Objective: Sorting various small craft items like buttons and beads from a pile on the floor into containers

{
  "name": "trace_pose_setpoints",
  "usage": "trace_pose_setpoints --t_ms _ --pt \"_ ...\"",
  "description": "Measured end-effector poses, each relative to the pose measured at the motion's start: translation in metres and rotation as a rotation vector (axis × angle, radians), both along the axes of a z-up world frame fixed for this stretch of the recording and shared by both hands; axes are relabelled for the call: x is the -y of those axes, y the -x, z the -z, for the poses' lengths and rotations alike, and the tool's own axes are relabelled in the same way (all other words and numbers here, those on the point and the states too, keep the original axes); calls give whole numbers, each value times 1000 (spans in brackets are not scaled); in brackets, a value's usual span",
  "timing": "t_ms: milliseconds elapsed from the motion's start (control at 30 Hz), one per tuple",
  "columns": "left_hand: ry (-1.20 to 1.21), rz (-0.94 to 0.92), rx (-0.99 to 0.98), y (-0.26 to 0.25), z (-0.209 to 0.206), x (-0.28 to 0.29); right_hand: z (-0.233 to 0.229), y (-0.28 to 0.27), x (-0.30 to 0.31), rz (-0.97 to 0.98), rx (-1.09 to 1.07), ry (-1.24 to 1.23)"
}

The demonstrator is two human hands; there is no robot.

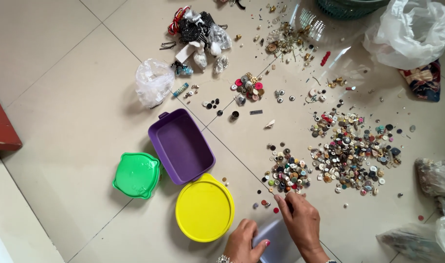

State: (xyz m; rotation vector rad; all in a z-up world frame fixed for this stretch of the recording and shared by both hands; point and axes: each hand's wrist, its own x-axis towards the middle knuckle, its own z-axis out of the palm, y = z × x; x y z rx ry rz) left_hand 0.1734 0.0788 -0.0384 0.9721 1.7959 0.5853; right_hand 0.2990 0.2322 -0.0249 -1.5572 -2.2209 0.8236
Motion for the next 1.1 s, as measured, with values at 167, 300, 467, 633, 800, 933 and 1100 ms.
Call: trace_pose_setpoints --t_ms 167,300,467,633,800,933,1100 --pt "-208 -33 290 -16 33 4 -12 -4 -25 -93 -82 164" --pt "19 -474 1108 -10 5 -17 -27 7 -41 -197 -335 268" --pt "8 -572 1491 -7 -39 -36 -45 31 -42 -75 -512 291" --pt "-108 -878 1404 18 -59 -62 -104 27 -21 -374 -617 -148" --pt "-373 -858 1235 27 -64 -67 -98 30 21 -315 -568 -43" --pt "-274 -880 1149 27 -74 -64 -77 28 32 -232 -609 -30" --pt "-263 -867 1147 20 -62 -59 -64 22 43 -143 -632 -87"
